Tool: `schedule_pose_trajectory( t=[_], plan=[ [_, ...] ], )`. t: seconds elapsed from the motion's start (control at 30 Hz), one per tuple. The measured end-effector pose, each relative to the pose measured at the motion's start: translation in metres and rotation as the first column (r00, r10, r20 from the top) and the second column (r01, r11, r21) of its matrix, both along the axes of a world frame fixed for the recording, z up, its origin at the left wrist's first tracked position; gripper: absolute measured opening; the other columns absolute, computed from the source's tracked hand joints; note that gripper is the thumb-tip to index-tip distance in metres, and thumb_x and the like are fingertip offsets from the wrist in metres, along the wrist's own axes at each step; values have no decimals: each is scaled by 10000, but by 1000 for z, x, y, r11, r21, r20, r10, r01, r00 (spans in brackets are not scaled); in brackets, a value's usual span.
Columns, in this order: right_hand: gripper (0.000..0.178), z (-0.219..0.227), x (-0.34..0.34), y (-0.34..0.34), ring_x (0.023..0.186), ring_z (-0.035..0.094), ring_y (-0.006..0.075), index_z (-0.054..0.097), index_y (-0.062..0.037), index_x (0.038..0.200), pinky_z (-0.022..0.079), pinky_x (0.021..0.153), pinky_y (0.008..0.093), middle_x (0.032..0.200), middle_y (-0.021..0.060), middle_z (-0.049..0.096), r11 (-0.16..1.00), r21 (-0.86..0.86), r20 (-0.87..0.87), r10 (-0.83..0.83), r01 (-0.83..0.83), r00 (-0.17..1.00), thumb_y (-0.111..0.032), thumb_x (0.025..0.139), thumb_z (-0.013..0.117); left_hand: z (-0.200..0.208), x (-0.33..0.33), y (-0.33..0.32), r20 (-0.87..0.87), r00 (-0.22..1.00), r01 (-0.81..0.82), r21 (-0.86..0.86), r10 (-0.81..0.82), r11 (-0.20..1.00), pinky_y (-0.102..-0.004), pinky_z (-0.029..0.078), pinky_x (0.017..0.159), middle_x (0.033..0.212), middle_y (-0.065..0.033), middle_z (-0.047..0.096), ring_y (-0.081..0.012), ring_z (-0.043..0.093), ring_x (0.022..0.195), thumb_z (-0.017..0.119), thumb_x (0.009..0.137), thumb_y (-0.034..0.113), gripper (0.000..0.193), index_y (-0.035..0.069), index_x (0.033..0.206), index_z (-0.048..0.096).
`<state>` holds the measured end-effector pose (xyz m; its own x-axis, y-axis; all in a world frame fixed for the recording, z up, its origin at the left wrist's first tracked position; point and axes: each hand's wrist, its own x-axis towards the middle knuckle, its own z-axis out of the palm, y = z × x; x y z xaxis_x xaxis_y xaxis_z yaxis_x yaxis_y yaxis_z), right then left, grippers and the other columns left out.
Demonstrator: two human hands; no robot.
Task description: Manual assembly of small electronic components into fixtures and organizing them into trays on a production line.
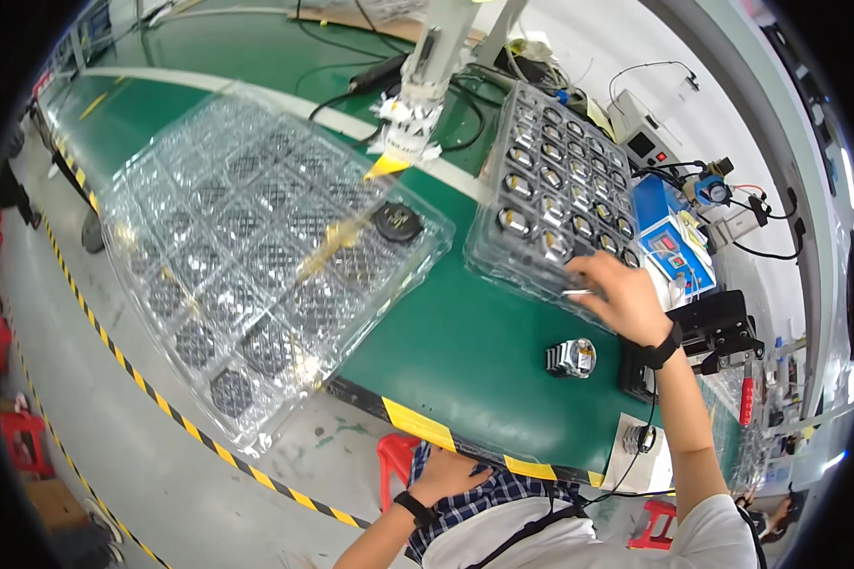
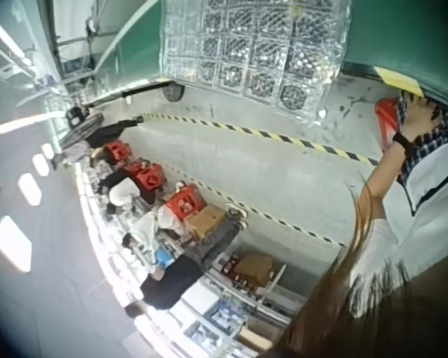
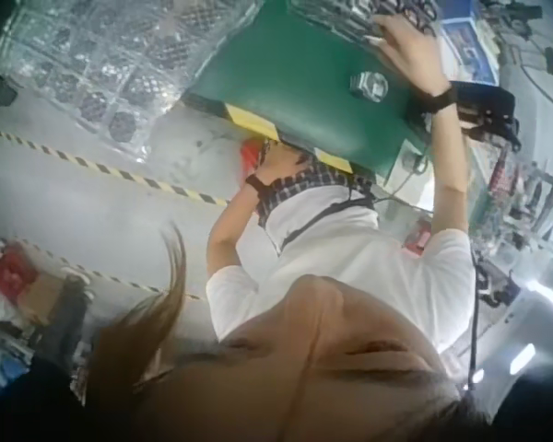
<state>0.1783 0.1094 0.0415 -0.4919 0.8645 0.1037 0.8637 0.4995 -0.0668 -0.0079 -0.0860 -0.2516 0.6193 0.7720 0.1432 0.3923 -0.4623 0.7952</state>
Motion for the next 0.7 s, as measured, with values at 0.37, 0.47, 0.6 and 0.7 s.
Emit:
schedule_pose_trajectory(
  t=[0.37,0.47,0.6,0.7],
  plan=[
    [448,-7,9,5,704,626,260,518,-183,1150,507,594,380,922,50,546,993,-112,81,32,-23,996,-199,746,711,-13,5,-2,82,991,121,-243,-104,962,-455,399,946,1222,-142,564,-360,503,1130,613,802,416,490,126,1194,581],
    [454,-10,10,6,676,624,296,486,-201,1169,505,582,403,950,56,541,994,-105,107,42,-31,993,-223,765,692,-9,3,-3,87,994,76,-160,-62,984,-458,397,946,1208,-147,568,-357,517,1110,633,798,378,488,119,1206,570],
    [457,-16,11,11,654,622,307,478,-190,1175,507,574,409,953,63,538,998,-55,114,43,-37,992,-202,768,686,11,-3,1,106,989,128,-218,-107,968,-471,381,958,1201,-150,568,-359,511,1116,633,811,336,470,123,1223,557],
    [459,-21,14,24,651,623,308,475,-181,1181,508,574,407,956,69,536,999,-10,76,33,-32,997,-192,771,682,32,-7,1,36,995,97,-188,-92,977,-468,385,953,1190,-151,573,-362,519,1104,630,817,335,456,114,1210,566]
  ],
)
